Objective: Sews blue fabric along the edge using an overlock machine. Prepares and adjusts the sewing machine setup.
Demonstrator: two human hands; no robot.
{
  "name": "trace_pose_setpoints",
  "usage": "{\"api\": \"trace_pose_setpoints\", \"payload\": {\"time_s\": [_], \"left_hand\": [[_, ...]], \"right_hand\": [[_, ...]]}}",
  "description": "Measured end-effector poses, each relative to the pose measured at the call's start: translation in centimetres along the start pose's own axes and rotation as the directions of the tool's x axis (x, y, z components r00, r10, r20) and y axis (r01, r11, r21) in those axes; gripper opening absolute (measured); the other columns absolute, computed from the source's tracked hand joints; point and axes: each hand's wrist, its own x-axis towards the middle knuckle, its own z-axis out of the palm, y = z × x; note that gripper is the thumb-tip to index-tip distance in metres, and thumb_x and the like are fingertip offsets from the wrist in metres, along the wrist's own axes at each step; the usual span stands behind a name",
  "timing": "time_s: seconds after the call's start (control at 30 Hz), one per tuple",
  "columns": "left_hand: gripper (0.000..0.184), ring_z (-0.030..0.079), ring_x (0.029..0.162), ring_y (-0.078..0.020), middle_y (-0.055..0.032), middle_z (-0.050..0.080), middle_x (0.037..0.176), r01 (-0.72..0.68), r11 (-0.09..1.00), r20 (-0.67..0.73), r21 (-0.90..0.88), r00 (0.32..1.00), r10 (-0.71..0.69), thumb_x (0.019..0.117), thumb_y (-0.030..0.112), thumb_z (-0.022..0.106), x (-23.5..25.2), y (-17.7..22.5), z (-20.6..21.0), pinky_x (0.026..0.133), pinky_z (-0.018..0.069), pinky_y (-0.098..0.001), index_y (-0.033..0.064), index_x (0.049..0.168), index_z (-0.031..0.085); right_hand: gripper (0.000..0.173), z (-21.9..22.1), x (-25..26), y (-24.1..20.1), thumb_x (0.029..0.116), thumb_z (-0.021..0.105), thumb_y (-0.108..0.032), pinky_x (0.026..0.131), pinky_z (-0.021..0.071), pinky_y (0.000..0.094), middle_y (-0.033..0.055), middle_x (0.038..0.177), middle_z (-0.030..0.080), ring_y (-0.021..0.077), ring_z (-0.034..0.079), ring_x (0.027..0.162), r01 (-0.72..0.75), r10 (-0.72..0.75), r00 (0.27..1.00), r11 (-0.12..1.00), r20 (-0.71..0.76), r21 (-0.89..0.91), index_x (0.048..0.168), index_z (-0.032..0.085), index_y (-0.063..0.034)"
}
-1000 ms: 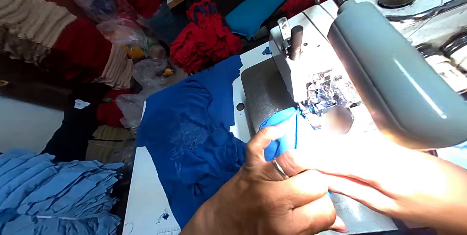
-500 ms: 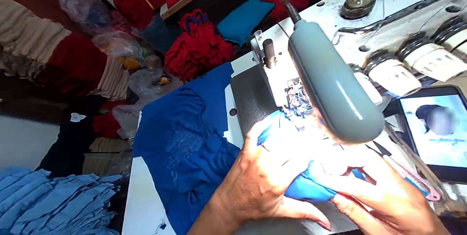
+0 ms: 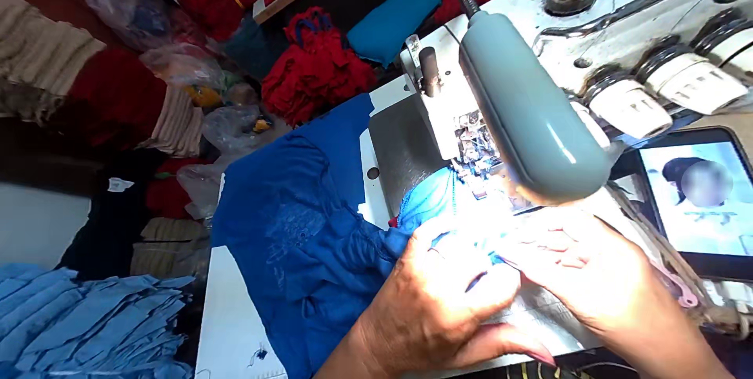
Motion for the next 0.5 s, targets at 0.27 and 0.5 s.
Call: {"api": "trace_pose_setpoints", "payload": {"time_s": [0.27, 0.5], "left_hand": [[0.016, 0.065, 0.094, -0.0147, -0.0043, 0.071, 0.093, 0.226, 0.966, -0.121, 0.124, 0.970, -0.211, 0.0942, 0.020, 0.071, 0.5, 0.3, 1.5, 0.089, 0.0502, -0.0305, 0.0112, 0.103, 0.081], [0.014, 0.065, 0.093, -0.0165, -0.0064, 0.070, 0.090, 0.201, 0.967, -0.180, 0.153, 0.968, -0.173, 0.0931, 0.014, 0.067, 1.2, -0.1, 1.4, 0.086, 0.0515, -0.0287, 0.0089, 0.093, 0.080]], "right_hand": [[0.021, 1.1, -0.8, 0.8, 0.0920, 0.068, -0.012, 0.065, 0.0616, 0.0184, -0.0067, 0.087, 0.074, 0.0034, 0.072, 0.074, 0.009, -0.003, 0.999, 0.989, -0.040, 0.147, 0.111, 0.057, -0.0139], [0.022, 0.9, -1.0, 1.4, 0.0854, 0.075, -0.023, 0.065, 0.0592, 0.0169, -0.0062, 0.082, 0.073, 0.0036, 0.071, 0.073, -0.060, 0.065, 0.998, 0.988, -0.028, 0.139, 0.103, 0.065, -0.0175]]}}
